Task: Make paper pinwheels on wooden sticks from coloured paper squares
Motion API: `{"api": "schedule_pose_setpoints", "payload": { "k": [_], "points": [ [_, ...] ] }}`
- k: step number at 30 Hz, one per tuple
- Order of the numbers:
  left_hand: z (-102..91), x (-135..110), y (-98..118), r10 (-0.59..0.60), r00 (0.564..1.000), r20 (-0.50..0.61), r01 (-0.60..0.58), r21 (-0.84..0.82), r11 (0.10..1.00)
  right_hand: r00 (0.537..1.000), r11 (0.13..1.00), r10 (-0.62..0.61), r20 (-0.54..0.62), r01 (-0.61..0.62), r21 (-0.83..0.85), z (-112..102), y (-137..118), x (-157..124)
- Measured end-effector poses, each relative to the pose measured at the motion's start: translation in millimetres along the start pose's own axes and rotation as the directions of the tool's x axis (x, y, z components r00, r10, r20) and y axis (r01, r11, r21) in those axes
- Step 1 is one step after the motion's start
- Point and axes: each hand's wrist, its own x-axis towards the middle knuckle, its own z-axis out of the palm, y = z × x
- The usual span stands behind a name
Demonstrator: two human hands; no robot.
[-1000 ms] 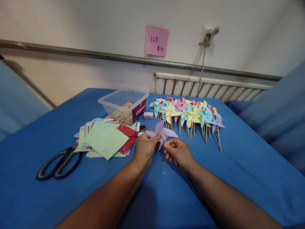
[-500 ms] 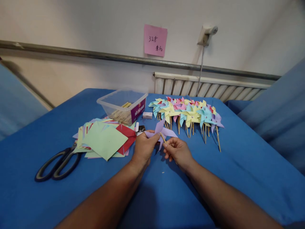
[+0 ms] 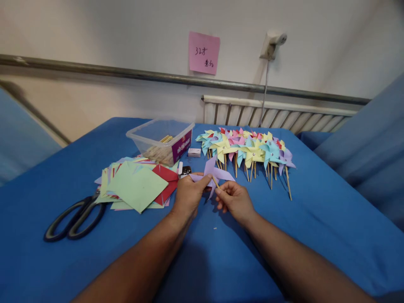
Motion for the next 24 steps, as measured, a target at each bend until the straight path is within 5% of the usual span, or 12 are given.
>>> {"api": "schedule_pose_setpoints", "payload": {
  "k": [24],
  "points": [
    [-1.8, -0.2, 1.8, -0.042, 0.998, 0.042, 0.044, -0.065, 0.997, 1.0, 0.999, -0.001, 0.017, 0.001, -0.033, 0.0, 1.7, -0.6]
  ]
}}
